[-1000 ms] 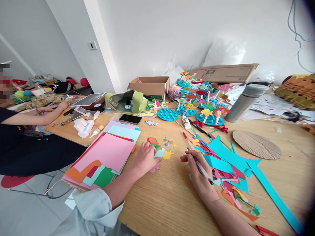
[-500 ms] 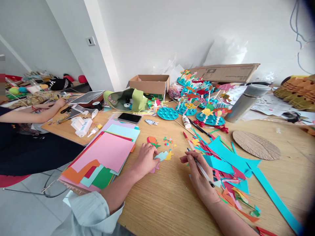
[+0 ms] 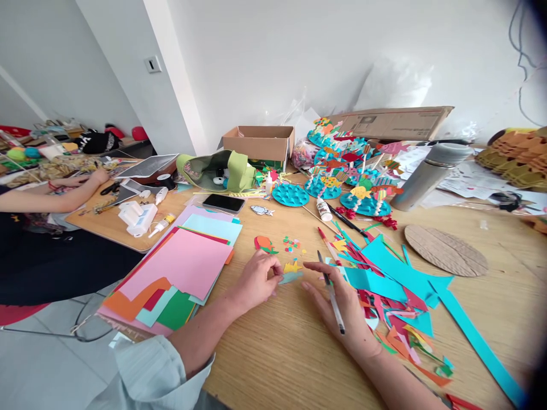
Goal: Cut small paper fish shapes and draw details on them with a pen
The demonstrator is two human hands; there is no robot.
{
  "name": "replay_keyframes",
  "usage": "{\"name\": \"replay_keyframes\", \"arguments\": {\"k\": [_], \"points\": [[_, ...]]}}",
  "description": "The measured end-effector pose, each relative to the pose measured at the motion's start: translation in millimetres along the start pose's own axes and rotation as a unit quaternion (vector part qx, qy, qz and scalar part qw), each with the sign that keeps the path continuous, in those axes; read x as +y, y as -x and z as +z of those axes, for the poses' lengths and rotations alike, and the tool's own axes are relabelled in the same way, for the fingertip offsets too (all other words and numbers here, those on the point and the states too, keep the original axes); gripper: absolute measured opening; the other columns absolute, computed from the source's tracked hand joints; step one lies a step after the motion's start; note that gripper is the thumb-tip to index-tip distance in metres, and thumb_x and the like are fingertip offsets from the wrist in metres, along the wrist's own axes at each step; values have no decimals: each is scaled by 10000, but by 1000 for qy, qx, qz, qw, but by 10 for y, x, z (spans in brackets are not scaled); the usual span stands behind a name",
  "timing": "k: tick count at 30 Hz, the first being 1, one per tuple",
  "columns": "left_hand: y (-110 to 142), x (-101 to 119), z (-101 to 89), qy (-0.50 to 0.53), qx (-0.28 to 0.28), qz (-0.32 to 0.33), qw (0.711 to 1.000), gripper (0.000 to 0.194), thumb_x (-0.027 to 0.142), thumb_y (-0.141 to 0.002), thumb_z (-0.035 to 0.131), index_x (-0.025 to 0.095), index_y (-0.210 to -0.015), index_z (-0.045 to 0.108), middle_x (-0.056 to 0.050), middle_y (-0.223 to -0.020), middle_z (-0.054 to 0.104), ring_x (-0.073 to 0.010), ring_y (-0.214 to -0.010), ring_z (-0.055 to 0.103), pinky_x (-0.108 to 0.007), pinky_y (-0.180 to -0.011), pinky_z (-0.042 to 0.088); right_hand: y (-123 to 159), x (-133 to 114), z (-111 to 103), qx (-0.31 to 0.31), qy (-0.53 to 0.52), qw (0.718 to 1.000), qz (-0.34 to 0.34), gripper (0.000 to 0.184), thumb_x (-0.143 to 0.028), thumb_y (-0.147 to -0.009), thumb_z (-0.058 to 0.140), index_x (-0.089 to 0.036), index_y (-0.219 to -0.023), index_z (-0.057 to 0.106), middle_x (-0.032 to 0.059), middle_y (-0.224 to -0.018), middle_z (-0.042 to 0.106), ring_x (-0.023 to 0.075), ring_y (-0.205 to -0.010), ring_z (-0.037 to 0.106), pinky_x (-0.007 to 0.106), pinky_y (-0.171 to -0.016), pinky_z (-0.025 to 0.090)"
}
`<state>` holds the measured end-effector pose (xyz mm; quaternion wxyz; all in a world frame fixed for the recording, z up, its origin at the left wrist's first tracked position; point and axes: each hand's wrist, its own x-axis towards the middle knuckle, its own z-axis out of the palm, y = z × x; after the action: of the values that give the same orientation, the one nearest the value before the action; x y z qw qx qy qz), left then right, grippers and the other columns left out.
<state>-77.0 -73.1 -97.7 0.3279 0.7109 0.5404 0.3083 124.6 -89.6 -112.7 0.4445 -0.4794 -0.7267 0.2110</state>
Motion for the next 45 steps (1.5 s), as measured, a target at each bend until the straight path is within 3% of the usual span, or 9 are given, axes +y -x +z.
{"name": "replay_keyframes", "arguments": {"k": [6, 11, 16, 21, 26, 30, 38, 42, 45], "points": [[-22, 52, -60, 76, -46, 24, 996, 132, 98, -729, 647, 180, -808, 580, -14, -852, 596, -151, -825, 586, -229, -629, 497, 12, 74, 40, -10, -3, 1000, -21, 130, -288, -887, 565, -238, -1000, 606, 47, -835, 663, 206, -776, 649, 335, -723, 536], [-130, -92, -373, 178, 41, 14, 983, 191, 200, -765, 649, 157, -935, 575, -13, -833, 609, -127, -780, 585, -264, -750, 474, 44, 95, 55, 41, -25, 998, 37, 142, -283, -854, 571, -226, -983, 588, 15, -766, 636, 182, -712, 632, 299, -694, 516], [-28, -102, -547, 69, 2, -22, 997, 72, 181, -755, 642, 164, -820, 617, -9, -781, 633, -135, -727, 584, -258, -695, 468, 52, 45, 32, 24, -50, 997, 57, 145, -242, -818, 552, -232, -958, 586, 15, -755, 629, 175, -672, 627, 269, -627, 512], [193, 95, -483, -170, -41, 48, 983, 120, 113, -769, 648, 194, -857, 655, -25, -915, 652, -189, -908, 575, -308, -816, 454, 66, 42, 29, -7, -42, 999, 34, 147, -215, -800, 525, -232, -933, 587, 10, -734, 638, 168, -632, 625, 263, -594, 512], [357, 121, -354, -294, -63, 93, 949, 72, 215, -862, 604, 188, -830, 663, -57, -923, 603, -226, -978, 516, -347, -840, 444, 69, 92, 29, -14, 22, 1000, -1, 140, -227, -822, 531, -232, -944, 597, 25, -789, 665, 191, -700, 642, 301, -649, 511], [380, 59, -276, -324, -54, 125, 936, 139, 243, -905, 557, 180, -912, 681, -64, -930, 599, -230, -979, 501, -364, -855, 437, 59, 107, 28, 14, 40, 999, -8, 121, -255, -858, 536, -231, -962, 591, 42, -832, 670, 209, -752, 655, 326, -690, 516], [214, -120, -338, -320, 8, 118, 940, 197, 163, -923, 489, 187, -994, 671, -82, -980, 616, -229, -987, 518, -392, -858, 463, 90, 51, -25, -38, 13, 999, -9, 163, -273, -951, 432, -233, -1020, 574, 42, -802, 728, 192, -688, 673, 304, -633, 521], [381, 99, -227, -357, 28, 167, 919, 236, 170, -946, 432, 145, -1070, 631, -107, -1125, 615, -243, -1079, 515, -423, -949, 426, 93, 24, -58, -44, 17, 998, -48, 179, -245, -962, 406, -226, -1051, 560, 36, -773, 731, 178, -676, 680, 290, -640, 524], [624, 339, -2, -363, -29, 265, 893, 298, 284, -972, 418, 122, -1152, 591, -112, -1195, 604, -237, -1147, 506, -399, -993, 395, 91, 19, -66, -27, 26, 999, -38, 172, -253, -966, 403, -217, -1020, 562, 36, -749, 733, 171, -657, 681, 277, -619, 524]]}}
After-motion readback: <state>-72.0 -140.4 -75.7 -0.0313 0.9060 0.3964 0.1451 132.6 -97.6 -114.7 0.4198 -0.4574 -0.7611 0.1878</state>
